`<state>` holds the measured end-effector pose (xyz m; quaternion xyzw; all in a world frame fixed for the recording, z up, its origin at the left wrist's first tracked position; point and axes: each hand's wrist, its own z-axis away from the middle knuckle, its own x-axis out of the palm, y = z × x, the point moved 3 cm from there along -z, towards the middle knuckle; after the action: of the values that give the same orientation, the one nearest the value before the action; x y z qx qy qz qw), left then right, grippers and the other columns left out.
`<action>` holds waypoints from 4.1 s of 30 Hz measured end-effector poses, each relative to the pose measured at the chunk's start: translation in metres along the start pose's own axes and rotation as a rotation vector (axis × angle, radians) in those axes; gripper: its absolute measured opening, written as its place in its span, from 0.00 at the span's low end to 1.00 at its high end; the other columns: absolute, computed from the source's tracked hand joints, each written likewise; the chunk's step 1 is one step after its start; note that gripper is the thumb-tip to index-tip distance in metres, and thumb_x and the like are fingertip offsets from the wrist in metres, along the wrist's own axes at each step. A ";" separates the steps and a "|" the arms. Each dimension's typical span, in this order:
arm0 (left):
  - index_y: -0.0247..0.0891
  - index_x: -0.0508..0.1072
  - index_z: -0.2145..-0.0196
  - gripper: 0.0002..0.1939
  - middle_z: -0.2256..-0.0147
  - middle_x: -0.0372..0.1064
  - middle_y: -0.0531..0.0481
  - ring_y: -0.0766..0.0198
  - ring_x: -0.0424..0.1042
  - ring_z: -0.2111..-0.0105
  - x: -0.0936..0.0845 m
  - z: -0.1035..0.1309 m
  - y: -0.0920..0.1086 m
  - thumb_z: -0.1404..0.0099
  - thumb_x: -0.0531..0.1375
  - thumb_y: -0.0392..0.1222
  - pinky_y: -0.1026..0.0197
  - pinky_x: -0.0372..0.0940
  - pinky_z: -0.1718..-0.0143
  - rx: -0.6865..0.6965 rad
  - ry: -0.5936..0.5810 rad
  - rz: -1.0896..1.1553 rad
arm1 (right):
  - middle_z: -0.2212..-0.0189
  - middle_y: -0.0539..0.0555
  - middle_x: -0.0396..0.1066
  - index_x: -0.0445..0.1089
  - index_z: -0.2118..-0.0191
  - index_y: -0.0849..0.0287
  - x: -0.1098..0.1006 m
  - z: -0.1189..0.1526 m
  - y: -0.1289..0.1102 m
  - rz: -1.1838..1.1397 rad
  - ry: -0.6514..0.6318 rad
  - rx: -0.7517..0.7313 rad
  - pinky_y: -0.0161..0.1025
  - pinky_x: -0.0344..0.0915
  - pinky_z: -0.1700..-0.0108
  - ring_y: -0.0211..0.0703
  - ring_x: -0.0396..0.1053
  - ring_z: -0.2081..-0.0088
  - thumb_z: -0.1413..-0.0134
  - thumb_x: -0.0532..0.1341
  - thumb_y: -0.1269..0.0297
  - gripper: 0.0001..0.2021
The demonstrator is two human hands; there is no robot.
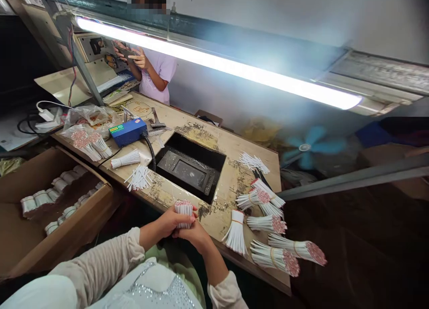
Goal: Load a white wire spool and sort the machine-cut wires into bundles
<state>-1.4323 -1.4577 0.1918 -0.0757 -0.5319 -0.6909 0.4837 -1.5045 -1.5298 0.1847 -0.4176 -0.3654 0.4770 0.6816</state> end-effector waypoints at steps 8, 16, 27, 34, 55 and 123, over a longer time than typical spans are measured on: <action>0.33 0.75 0.59 0.26 0.65 0.77 0.44 0.57 0.75 0.64 0.023 -0.032 -0.007 0.56 0.73 0.44 0.57 0.66 0.60 0.074 0.009 -0.138 | 0.68 0.48 0.68 0.68 0.55 0.57 -0.085 0.036 -0.015 -0.055 0.406 -0.054 0.34 0.67 0.74 0.36 0.68 0.73 0.63 0.72 0.56 0.27; 0.34 0.72 0.67 0.19 0.72 0.71 0.51 0.63 0.70 0.71 0.047 -0.053 -0.027 0.50 0.70 0.49 0.61 0.64 0.66 0.282 -0.045 -0.396 | 0.54 0.56 0.69 0.53 0.40 0.54 -0.068 0.024 0.018 -0.028 0.480 -0.128 0.38 0.71 0.68 0.40 0.72 0.69 0.64 0.68 0.66 0.42; 0.36 0.73 0.61 0.11 0.63 0.72 0.45 0.59 0.71 0.63 0.043 -0.052 -0.029 0.42 0.63 0.38 0.59 0.64 0.57 0.614 -0.181 -0.759 | 0.44 0.63 0.63 0.51 0.37 0.59 -0.068 0.029 0.030 0.186 0.557 -0.328 0.49 0.64 0.44 0.52 0.67 0.47 0.60 0.63 0.73 0.41; 0.35 0.72 0.66 0.09 0.67 0.71 0.48 0.61 0.70 0.67 0.038 -0.055 -0.035 0.48 0.65 0.35 0.61 0.64 0.63 0.631 -0.157 -0.838 | 0.44 0.63 0.60 0.47 0.34 0.58 -0.070 0.036 0.030 0.559 0.600 -0.312 0.54 0.63 0.43 0.56 0.63 0.44 0.59 0.60 0.76 0.43; 0.35 0.70 0.54 0.25 0.56 0.72 0.43 0.55 0.71 0.55 0.029 -0.061 -0.039 0.52 0.64 0.32 0.55 0.65 0.50 0.593 -0.210 -0.801 | 0.32 0.49 0.47 0.41 0.30 0.52 -0.050 0.060 -0.037 1.467 0.342 -0.475 0.68 0.35 0.35 0.58 0.31 0.30 0.53 0.53 0.79 0.43; 0.37 0.73 0.50 0.31 0.60 0.77 0.42 0.60 0.75 0.72 0.028 -0.036 -0.015 0.54 0.71 0.40 0.61 0.67 0.73 -0.071 -0.224 -0.123 | 0.73 0.51 0.72 0.70 0.62 0.60 -0.051 0.014 0.005 -0.233 -0.280 0.016 0.44 0.69 0.64 0.45 0.71 0.69 0.67 0.72 0.57 0.23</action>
<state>-1.4439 -1.5038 0.1841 -0.1368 -0.5613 -0.7248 0.3752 -1.5331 -1.5740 0.1803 -0.2965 -0.4988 0.4512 0.6780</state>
